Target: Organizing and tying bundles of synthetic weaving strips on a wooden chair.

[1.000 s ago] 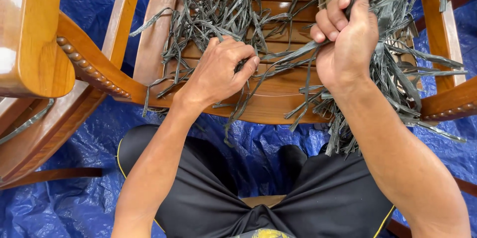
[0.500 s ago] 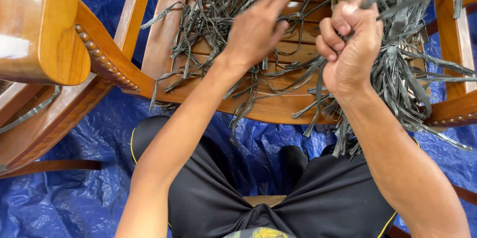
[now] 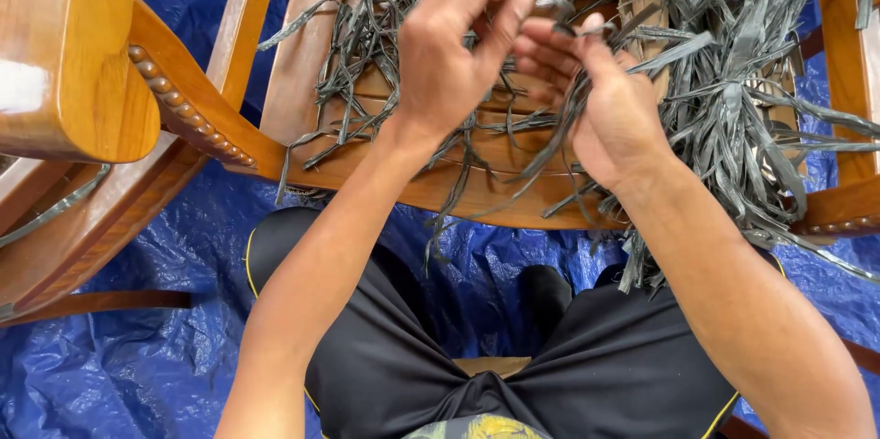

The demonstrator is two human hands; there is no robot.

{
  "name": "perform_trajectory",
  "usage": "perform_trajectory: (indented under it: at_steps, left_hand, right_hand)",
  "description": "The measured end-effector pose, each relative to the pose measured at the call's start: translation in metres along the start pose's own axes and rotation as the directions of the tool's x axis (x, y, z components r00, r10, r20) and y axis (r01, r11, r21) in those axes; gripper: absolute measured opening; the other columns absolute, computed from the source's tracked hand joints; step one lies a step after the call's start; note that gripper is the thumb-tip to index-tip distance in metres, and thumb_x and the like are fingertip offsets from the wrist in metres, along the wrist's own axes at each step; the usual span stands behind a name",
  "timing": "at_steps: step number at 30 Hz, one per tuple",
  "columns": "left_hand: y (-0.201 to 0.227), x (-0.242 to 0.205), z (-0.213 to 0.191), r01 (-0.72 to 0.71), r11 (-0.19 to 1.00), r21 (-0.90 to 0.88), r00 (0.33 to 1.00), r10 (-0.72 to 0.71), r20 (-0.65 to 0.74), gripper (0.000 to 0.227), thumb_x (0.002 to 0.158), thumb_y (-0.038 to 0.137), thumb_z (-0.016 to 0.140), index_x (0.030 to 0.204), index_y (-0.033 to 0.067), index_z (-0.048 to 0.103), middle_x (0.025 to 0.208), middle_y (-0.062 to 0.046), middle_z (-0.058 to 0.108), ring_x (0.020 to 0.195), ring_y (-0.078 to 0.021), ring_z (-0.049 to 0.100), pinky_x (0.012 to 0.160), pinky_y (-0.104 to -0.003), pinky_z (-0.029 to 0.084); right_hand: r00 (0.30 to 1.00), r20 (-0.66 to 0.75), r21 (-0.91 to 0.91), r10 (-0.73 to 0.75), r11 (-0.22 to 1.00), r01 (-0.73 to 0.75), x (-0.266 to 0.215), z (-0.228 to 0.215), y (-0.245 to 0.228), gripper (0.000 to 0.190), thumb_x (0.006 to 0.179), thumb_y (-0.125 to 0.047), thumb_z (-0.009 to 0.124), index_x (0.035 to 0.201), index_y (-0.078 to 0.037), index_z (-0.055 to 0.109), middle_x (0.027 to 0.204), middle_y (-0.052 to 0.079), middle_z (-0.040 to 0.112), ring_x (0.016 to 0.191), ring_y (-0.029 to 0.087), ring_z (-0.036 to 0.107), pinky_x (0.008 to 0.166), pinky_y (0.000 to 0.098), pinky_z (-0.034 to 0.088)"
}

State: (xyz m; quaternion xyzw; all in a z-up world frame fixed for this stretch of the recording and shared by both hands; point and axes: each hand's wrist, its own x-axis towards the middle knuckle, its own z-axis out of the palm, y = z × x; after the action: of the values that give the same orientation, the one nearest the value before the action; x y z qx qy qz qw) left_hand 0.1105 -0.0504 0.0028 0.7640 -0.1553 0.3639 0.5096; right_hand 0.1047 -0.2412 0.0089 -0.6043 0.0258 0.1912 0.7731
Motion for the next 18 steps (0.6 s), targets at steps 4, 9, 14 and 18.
perform_trajectory:
  at_steps: [4,9,14,18]
  left_hand:
    - [0.006,-0.009,-0.007,-0.323,0.936,0.14,0.925,0.281,0.254,0.01,0.101,0.017,0.075,0.103,0.0085,0.071,0.095,-0.004,0.07,0.088,-0.0228,0.068,0.077,-0.036,0.057]
    - [-0.006,-0.019,-0.012,-0.355,0.924,0.141,0.819,0.235,0.523,0.012,0.097,0.019,0.077,0.098,0.0087,0.071,0.091,-0.004,0.069,0.087,-0.024,0.068,0.075,-0.038,0.055]
    - [-0.006,-0.011,-0.013,-0.234,0.966,0.109,0.804,0.13,0.58,0.015,0.097,0.024,0.078,0.093,0.0106,0.072,0.088,-0.005,0.07,0.083,-0.0245,0.068,0.072,-0.039,0.054]
    - [-0.029,0.004,0.016,-0.187,0.965,0.184,0.875,0.078,0.478,0.013,0.103,0.023,0.075,0.1,0.0106,0.073,0.089,-0.006,0.07,0.086,-0.0263,0.068,0.077,-0.04,0.054]
  right_hand:
    - [0.991,0.007,0.229,-0.133,0.965,0.128,0.0,-0.002,-0.016,0.042,0.109,-0.034,0.04,0.126,-0.004,0.063,0.113,0.004,0.073,0.102,0.014,0.069,0.09,0.0307,0.057]
    - [0.972,-0.067,0.433,-0.224,0.871,0.231,0.015,-0.066,-0.008,0.031,0.118,-0.029,0.042,0.123,-0.006,0.061,0.09,-0.001,0.054,0.08,0.013,0.049,0.079,0.0333,0.048]
    - [0.915,-0.078,0.347,-0.395,0.85,0.396,0.011,-0.078,-0.014,0.034,0.127,-0.031,0.041,0.103,-0.01,0.054,0.074,-0.003,0.033,0.056,0.007,0.022,0.05,0.0236,0.023]
    - [0.921,-0.081,0.332,-0.38,0.861,0.385,0.011,-0.071,-0.012,0.035,0.126,-0.031,0.041,0.101,-0.01,0.053,0.073,-0.003,0.035,0.056,0.007,0.023,0.051,0.0258,0.021]
